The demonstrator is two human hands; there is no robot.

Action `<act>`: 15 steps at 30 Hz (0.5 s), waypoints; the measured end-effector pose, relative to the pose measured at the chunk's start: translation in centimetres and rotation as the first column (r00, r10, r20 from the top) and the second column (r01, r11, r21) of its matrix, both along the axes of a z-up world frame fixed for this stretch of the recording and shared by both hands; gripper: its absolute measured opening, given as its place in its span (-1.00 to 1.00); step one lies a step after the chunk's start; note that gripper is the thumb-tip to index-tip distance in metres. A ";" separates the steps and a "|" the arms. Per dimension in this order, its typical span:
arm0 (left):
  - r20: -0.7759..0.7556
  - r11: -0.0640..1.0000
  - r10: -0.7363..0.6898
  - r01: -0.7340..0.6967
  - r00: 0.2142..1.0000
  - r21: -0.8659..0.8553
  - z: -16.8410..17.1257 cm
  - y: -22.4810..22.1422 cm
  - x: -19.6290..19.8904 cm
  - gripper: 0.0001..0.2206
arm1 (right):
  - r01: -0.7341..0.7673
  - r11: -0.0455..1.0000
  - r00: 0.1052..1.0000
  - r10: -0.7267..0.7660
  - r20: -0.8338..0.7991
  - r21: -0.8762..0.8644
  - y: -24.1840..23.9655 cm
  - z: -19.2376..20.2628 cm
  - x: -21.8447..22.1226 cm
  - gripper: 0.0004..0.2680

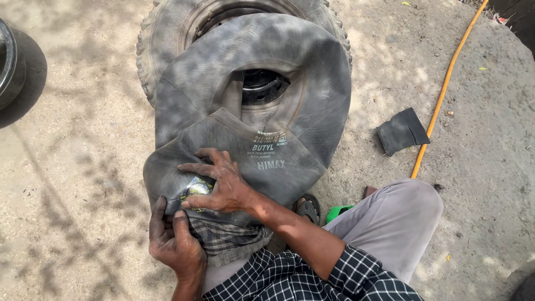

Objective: Applying a rubber patch and adhesive to a large inner tube.

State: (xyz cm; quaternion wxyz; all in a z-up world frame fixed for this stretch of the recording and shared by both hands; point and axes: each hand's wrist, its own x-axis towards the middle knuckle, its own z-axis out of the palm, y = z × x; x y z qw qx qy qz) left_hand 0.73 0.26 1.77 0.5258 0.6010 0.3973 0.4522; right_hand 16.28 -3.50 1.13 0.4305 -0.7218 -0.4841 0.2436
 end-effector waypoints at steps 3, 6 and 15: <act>0.021 0.999 0.006 -0.006 1.000 -0.033 -1.4 0.4 -0.2 -0.61 | 0.006 1.000 0.999 -0.006 -0.054 0.014 0.9 -1.7 1.0 -0.45; -0.013 1.000 -0.007 0.007 1.000 -0.004 -1.7 0.5 -0.6 -0.60 | -0.030 0.997 0.990 0.039 -0.138 0.068 0.3 -4.3 2.9 -0.49; -0.039 0.997 0.020 -0.024 0.999 -0.079 -1.3 -0.1 -0.7 -0.60 | -0.067 0.991 0.984 0.086 -0.159 0.117 -3.5 0.5 0.5 -0.36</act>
